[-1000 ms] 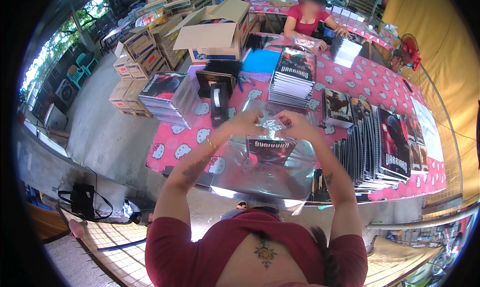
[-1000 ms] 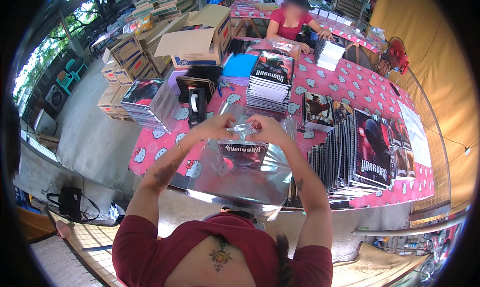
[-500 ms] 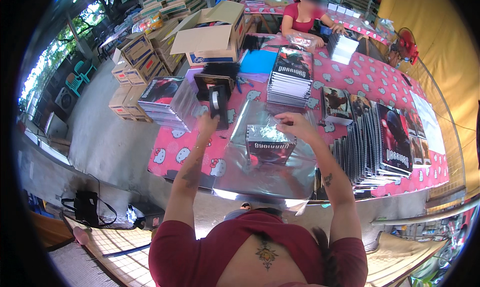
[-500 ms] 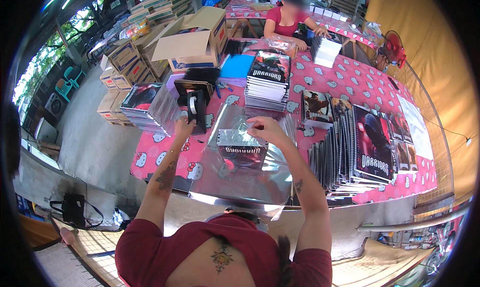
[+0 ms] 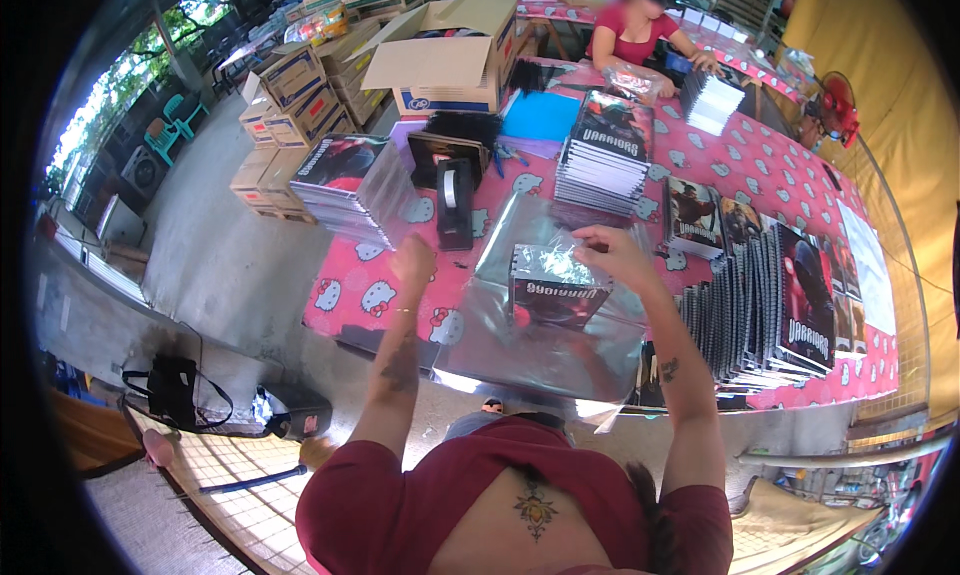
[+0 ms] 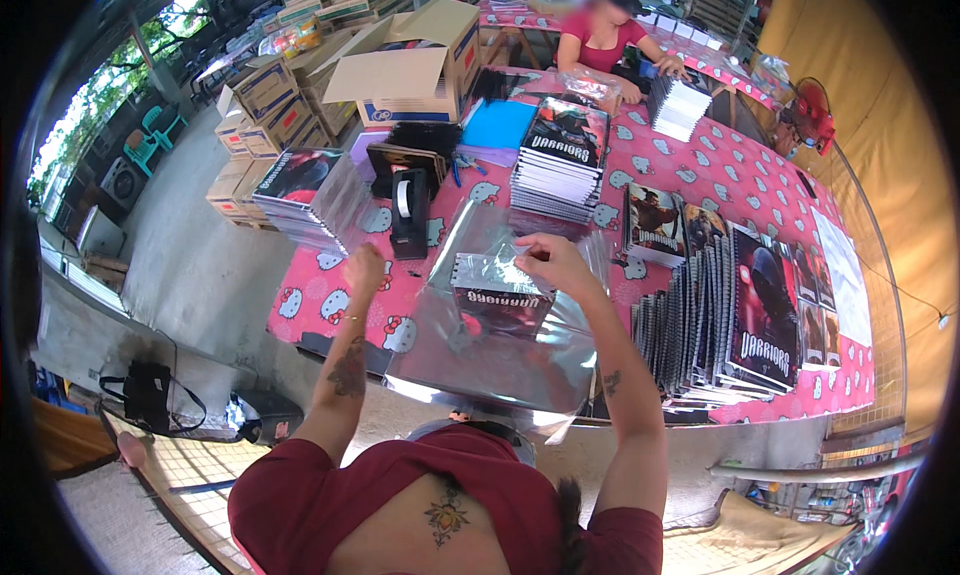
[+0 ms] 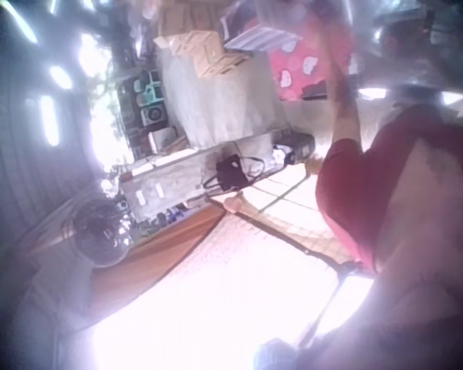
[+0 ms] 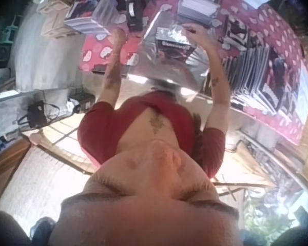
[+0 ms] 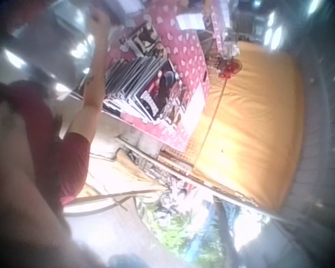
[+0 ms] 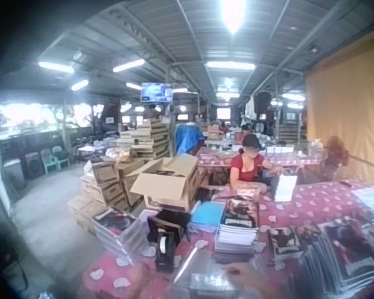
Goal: The person places stacks of notebooks into plastic bags, seals them with tape, and stacks the packaged notebooks on a table.
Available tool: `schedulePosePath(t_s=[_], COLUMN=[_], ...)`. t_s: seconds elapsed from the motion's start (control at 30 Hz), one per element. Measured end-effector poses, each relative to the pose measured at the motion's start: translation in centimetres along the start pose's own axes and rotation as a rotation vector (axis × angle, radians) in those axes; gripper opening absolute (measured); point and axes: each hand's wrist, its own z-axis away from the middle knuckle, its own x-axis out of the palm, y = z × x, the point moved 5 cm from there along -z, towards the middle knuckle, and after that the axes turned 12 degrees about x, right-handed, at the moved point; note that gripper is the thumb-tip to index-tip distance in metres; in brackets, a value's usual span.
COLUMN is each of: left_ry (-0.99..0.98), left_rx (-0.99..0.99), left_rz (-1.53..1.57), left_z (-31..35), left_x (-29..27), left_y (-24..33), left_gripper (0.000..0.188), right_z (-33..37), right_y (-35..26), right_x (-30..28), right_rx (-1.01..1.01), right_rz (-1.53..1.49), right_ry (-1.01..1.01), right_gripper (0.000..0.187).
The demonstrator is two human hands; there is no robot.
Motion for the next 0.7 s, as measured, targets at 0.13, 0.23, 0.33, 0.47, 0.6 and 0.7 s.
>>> schedulePosePath(t_s=[0.13,0.23,0.33,0.47,0.6,0.7], left_ry=[0.186,-0.153,-0.737,-1.372,-1.145,-1.004], left_rx=[0.886,1.513,1.415,0.771,1.116,0.51], left_rz=[0.202,0.191,-0.207,0.449,0.941,1.372], left_z=[1.0,3.1,0.4,-3.3,-1.1,0.5], left_x=[-7.2,-10.7,-5.5,9.7,8.1,4.4], left_y=[10.5,22.7,27.0,18.5,16.6,12.8], left_gripper=[0.011,0.013,0.028,0.048,0.069,0.079], right_z=[-0.4,-0.3,-0.3,-0.6,0.6,4.5], right_y=[0.1,0.3,0.7,-0.2,-1.1,0.1], right_x=[0.6,0.4,0.3,1.1,1.1,-0.3], right_rx=[-0.03,-0.014,0.02,-0.013,-0.024,-0.258], right_rz=[-0.011,-0.019,-0.115,0.026,0.186,-0.052], right_ry=[0.0,-0.004,-0.02,0.01,0.195,0.361], right_gripper=[0.039,0.039,0.042,0.05,0.074,0.092])
